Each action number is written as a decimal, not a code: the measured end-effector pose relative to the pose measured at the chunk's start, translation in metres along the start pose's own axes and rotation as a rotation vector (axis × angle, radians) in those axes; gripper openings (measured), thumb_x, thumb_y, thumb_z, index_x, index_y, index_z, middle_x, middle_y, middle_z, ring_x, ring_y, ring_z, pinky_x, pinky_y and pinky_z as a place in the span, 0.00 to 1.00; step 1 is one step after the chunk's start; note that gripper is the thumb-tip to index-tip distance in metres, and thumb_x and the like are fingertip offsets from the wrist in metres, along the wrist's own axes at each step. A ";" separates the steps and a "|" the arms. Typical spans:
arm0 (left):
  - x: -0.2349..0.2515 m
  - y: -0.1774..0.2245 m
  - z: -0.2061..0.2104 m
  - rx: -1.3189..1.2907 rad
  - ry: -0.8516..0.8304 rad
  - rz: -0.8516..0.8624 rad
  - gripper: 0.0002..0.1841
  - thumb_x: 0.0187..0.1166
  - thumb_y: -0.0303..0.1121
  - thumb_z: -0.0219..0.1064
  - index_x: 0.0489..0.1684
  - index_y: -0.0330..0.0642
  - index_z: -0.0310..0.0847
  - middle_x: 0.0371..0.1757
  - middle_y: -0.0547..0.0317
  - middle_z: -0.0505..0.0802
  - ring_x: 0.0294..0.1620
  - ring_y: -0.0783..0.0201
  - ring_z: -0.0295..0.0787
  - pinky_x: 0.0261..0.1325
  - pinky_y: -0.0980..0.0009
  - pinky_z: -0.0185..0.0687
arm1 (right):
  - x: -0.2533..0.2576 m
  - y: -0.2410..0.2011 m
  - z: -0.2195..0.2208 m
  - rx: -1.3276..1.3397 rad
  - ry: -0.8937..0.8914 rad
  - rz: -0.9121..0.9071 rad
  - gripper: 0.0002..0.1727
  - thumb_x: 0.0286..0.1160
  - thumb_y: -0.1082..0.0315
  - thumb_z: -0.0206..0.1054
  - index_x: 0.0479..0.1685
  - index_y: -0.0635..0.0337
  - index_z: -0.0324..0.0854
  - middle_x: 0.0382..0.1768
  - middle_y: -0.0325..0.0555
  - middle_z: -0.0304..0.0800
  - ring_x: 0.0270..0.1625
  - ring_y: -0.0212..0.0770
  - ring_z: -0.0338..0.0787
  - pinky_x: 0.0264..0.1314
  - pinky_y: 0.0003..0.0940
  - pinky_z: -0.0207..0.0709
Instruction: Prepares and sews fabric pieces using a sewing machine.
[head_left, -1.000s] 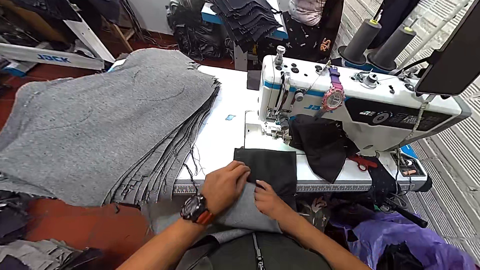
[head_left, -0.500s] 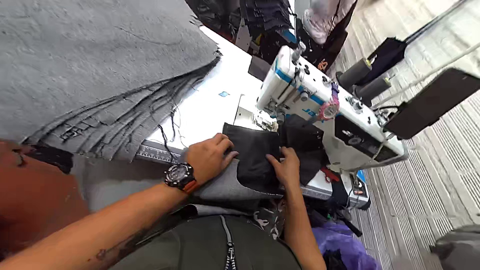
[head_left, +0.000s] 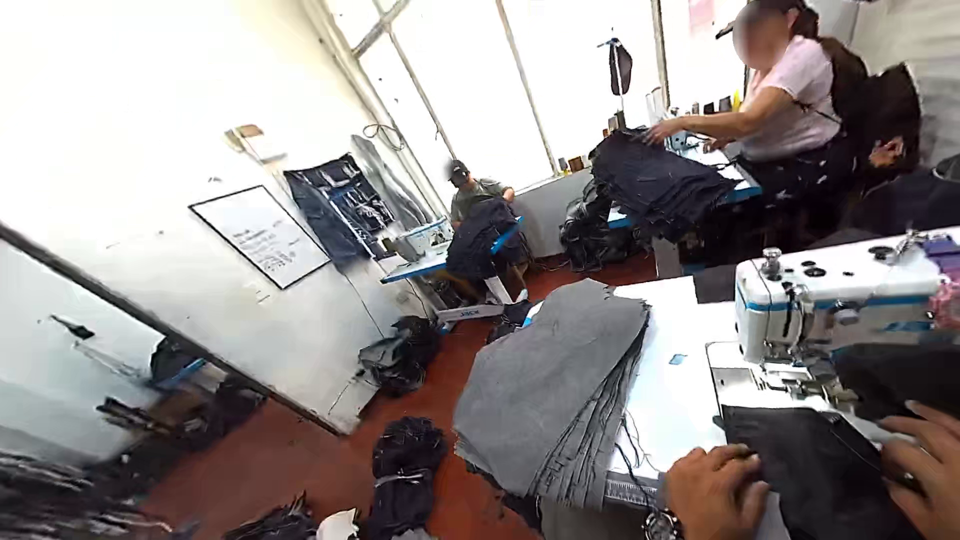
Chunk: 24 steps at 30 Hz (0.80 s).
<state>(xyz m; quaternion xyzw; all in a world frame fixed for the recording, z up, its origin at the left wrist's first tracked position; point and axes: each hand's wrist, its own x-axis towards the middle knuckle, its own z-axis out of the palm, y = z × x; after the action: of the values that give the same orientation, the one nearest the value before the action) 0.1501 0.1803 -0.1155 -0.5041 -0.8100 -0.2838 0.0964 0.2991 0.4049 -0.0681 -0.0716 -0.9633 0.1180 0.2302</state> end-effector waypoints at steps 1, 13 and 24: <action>0.001 0.001 -0.003 0.011 -0.029 0.000 0.17 0.84 0.44 0.64 0.62 0.52 0.93 0.69 0.62 0.93 0.57 0.59 0.94 0.59 0.59 0.88 | 0.000 -0.007 -0.002 0.031 -0.029 0.005 0.10 0.58 0.78 0.76 0.40 0.71 0.88 0.57 0.72 0.88 0.74 0.79 0.78 0.68 0.75 0.72; -0.004 0.017 -0.043 -0.050 -0.289 -0.111 0.15 0.74 0.27 0.72 0.56 0.29 0.88 0.54 0.37 0.93 0.55 0.43 0.92 0.58 0.47 0.88 | -0.019 -0.101 -0.022 0.308 -0.382 -0.167 0.07 0.79 0.64 0.67 0.40 0.57 0.87 0.71 0.50 0.86 0.82 0.57 0.76 0.78 0.60 0.73; 0.021 0.015 -0.041 -0.171 -0.423 -0.021 0.27 0.68 0.38 0.79 0.66 0.33 0.83 0.61 0.42 0.92 0.64 0.50 0.89 0.68 0.49 0.83 | 0.015 -0.019 0.048 0.524 -0.160 0.034 0.35 0.76 0.58 0.72 0.83 0.61 0.72 0.82 0.54 0.75 0.86 0.51 0.72 0.88 0.55 0.64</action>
<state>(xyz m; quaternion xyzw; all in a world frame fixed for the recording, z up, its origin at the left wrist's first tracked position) 0.1483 0.1787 -0.0671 -0.5502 -0.7904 -0.2406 -0.1216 0.2628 0.3800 -0.0981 -0.0163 -0.9137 0.3723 0.1619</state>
